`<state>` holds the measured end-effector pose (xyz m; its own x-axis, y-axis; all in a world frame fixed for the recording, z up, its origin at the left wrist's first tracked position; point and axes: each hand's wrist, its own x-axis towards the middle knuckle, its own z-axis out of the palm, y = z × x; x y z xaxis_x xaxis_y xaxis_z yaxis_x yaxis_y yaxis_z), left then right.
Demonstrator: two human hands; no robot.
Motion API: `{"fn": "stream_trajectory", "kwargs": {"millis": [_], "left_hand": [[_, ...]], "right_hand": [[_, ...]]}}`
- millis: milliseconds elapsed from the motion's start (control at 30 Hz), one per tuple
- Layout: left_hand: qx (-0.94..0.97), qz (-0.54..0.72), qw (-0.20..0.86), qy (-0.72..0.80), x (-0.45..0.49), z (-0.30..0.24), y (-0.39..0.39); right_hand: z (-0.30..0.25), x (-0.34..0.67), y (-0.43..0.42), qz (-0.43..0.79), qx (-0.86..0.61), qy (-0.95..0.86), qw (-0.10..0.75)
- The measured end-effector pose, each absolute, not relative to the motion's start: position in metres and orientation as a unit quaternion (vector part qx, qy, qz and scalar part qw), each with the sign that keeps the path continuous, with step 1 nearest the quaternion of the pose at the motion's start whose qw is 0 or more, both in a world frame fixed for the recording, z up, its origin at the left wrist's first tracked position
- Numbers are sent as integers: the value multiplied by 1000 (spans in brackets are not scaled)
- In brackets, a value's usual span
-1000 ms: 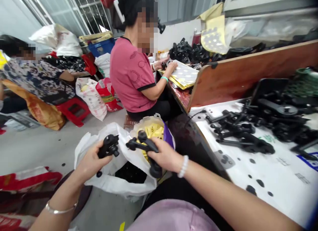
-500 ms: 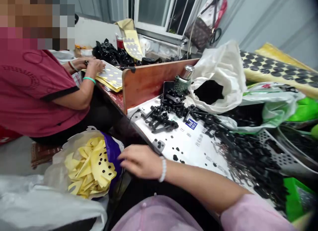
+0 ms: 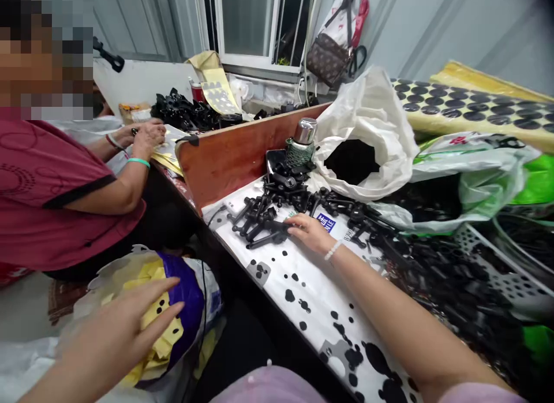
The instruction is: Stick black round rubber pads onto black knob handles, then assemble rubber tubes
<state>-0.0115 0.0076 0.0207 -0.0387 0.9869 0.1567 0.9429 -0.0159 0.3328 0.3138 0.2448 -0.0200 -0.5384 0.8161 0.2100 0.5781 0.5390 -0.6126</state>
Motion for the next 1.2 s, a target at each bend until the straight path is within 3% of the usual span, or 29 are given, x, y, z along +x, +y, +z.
{"fn": "stream_trajectory", "kwargs": {"millis": [233, 400, 833, 1200], "left_hand": [[737, 135, 42, 661, 79, 31, 139], [716, 73, 64, 692, 106, 15, 182], [734, 41, 84, 673, 115, 14, 197], [785, 82, 101, 606, 117, 15, 180]], "right_hand": [[-14, 318, 245, 250, -398, -852, 232], [-1, 312, 236, 210, -394, -872, 203], [10, 281, 240, 199, -365, -903, 110], [-3, 288, 210, 163, -366, -904, 145]]}}
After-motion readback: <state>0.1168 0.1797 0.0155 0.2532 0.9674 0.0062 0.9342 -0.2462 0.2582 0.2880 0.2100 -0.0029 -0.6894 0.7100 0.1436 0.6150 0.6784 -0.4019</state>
